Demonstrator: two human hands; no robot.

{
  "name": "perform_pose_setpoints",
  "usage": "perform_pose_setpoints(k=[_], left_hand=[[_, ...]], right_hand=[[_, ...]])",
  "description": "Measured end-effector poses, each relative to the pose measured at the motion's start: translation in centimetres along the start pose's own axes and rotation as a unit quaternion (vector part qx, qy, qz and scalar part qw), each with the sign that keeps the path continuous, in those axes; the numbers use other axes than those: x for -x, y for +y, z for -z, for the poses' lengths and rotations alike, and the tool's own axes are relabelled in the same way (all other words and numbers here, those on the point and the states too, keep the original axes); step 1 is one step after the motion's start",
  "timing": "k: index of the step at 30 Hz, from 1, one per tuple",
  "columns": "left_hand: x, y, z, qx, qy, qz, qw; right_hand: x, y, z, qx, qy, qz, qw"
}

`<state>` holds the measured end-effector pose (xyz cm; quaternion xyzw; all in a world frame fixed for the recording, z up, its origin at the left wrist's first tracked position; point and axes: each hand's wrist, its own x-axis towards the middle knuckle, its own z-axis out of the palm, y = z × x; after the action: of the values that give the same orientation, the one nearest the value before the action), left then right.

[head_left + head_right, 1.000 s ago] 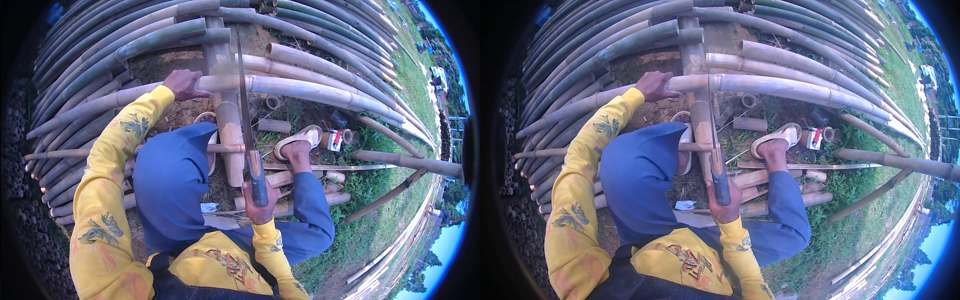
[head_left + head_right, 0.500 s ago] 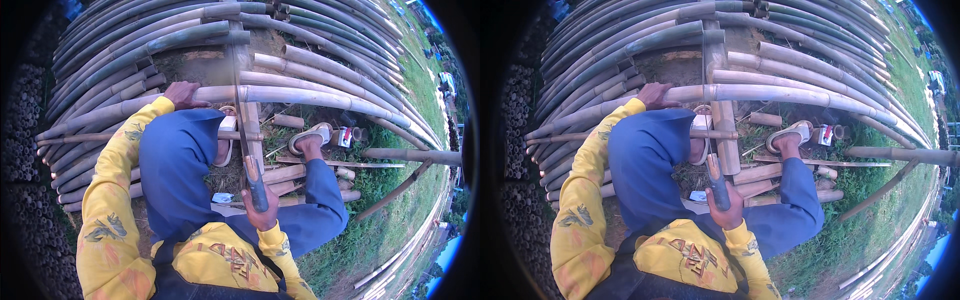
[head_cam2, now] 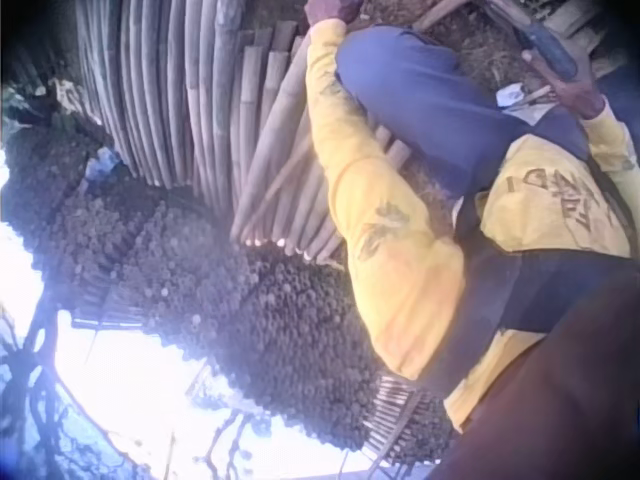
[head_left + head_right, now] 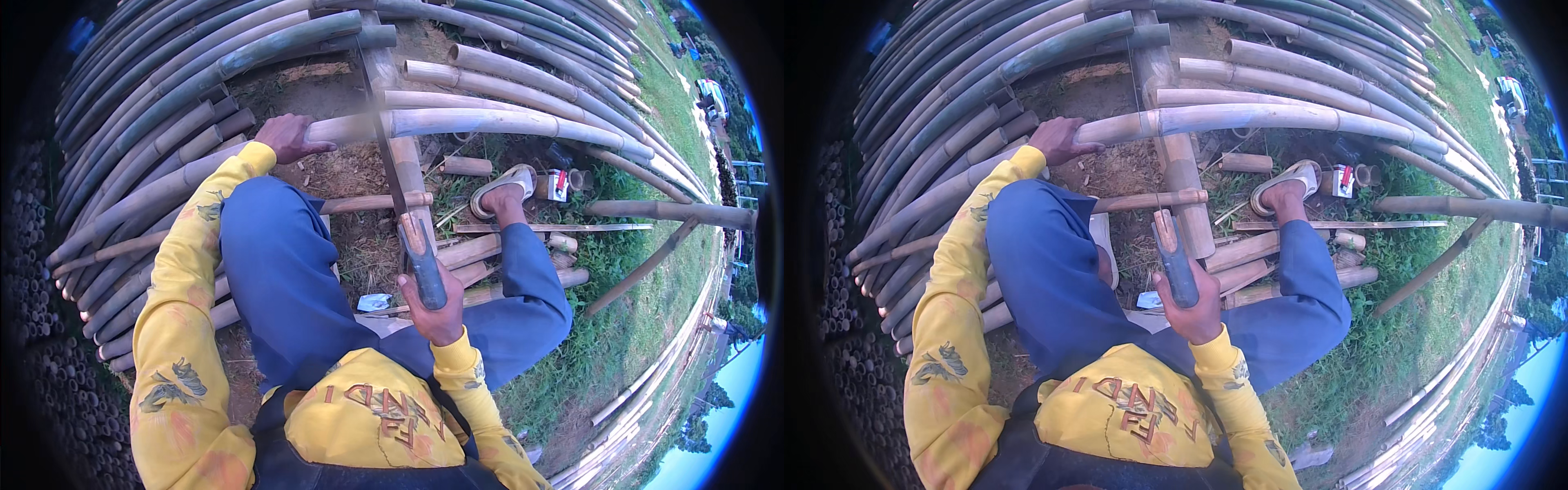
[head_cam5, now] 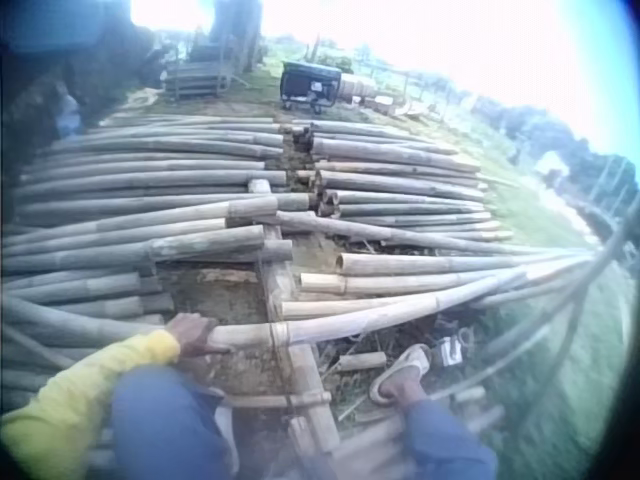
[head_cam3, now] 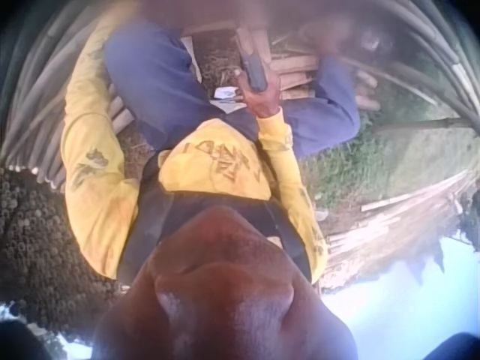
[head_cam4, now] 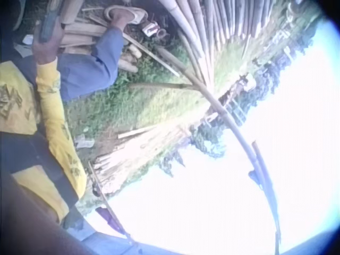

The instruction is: The person sits on the ground and uses a hand saw to cut bamboo poles that are stacked horizontally. They repeatedly position a pole, saw through it, and set the cut piece aside, continuing this process across multiple poles.

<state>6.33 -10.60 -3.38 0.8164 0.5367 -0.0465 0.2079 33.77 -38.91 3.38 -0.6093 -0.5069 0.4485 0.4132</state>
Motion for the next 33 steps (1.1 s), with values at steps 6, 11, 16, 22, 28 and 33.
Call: perform_pose_setpoints(k=[6, 11, 16, 22, 28, 33], left_hand=[[1.6, -0.9, -0.4, -0.020, -0.004, 0.015, 1.000], [1.1, -1.7, -1.1, -0.030, 0.018, 0.002, 0.999], [1.7, -1.8, -0.6, -0.019, 0.004, 0.015, 1.000], [1.3, -0.7, -1.9, -0.018, 0.031, 0.013, 0.999], [1.7, -1.2, -0.7, -0.023, 0.019, 0.015, 0.999], [1.6, -0.5, -1.3, -0.013, 0.019, 0.012, 1.000]], right_hand=[[0.7, -2.6, 0.0, 0.012, 0.022, -0.016, 1.000], [0.7, -1.4, -2.4, 0.024, 0.037, 0.032, 0.999], [8.1, -2.9, -0.9, 0.072, 0.043, 0.020, 0.996], [-1.0, -3.5, -2.4, 0.009, 0.027, -0.040, 0.999], [7.2, -2.8, -1.8, 0.093, 0.053, 0.058, 0.993], [2.7, -2.7, -2.4, 0.067, 0.033, -0.007, 0.997]])
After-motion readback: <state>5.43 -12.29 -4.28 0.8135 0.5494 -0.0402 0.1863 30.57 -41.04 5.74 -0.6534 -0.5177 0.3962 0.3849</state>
